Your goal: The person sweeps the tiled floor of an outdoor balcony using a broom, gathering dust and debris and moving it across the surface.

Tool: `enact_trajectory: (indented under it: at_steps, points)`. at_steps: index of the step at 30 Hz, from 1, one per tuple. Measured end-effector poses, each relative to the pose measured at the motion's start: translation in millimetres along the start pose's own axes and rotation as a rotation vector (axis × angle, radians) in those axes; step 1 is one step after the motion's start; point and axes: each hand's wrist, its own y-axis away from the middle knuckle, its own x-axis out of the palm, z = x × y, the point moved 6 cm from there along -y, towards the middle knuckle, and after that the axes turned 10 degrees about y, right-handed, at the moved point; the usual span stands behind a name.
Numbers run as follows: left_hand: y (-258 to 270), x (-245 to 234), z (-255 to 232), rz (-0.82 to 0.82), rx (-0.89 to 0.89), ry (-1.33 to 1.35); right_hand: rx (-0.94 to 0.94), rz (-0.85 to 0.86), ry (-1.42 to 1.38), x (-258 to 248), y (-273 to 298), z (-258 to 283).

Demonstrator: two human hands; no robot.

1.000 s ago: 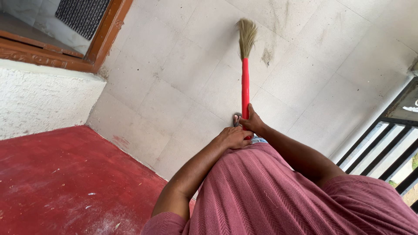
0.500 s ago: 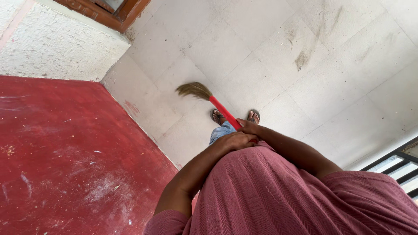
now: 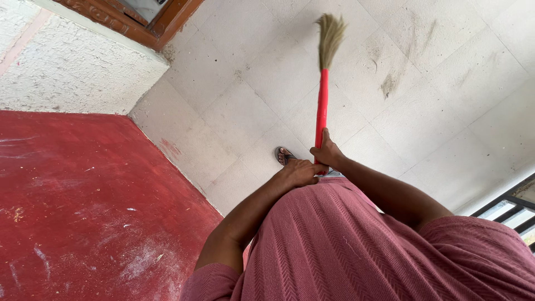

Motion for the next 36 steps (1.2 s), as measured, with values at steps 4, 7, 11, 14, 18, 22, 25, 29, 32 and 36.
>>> enact_trajectory:
  at_steps: [4, 7, 11, 14, 18, 22, 25, 29, 32, 36]
  points:
    - [10, -3, 11, -0.148, 0.119, -0.036, -0.063, 0.195, 0.234, 26, -1, 20]
    - [19, -6, 26, -0.241, 0.154, -0.059, -0.230, 0.251, 0.193, 56, -29, 32]
    - [32, -12, 53, -0.221, 0.043, 0.029, -0.256, 0.396, 0.117, 95, -61, 47]
    - [32, -13, 61, -0.255, 0.044, 0.040, -0.101, 0.415, 0.066, 106, -67, 49]
    - [27, -27, 74, -0.300, 0.026, 0.009, 0.072, 0.229, 0.038, 80, -81, 54]
    - [37, -51, 89, -0.560, 0.080, 0.165, 0.078, 0.088, -0.064, 47, -93, 86]
    - [35, -63, 101, -0.736, 0.118, 0.471, 0.087, 0.046, -0.130, 28, -90, 110]
    - [22, -46, 130, -0.572, -0.051, 1.637, -0.014, 0.053, -0.182, 35, -87, 121]
    - [22, -31, 146, -0.499, -0.275, 1.942, -0.141, 0.142, -0.088, 62, -86, 124]
    - [-5, -15, 174, -0.401, -0.246, 1.831, -0.281, 0.328, 0.179, 79, -109, 139]
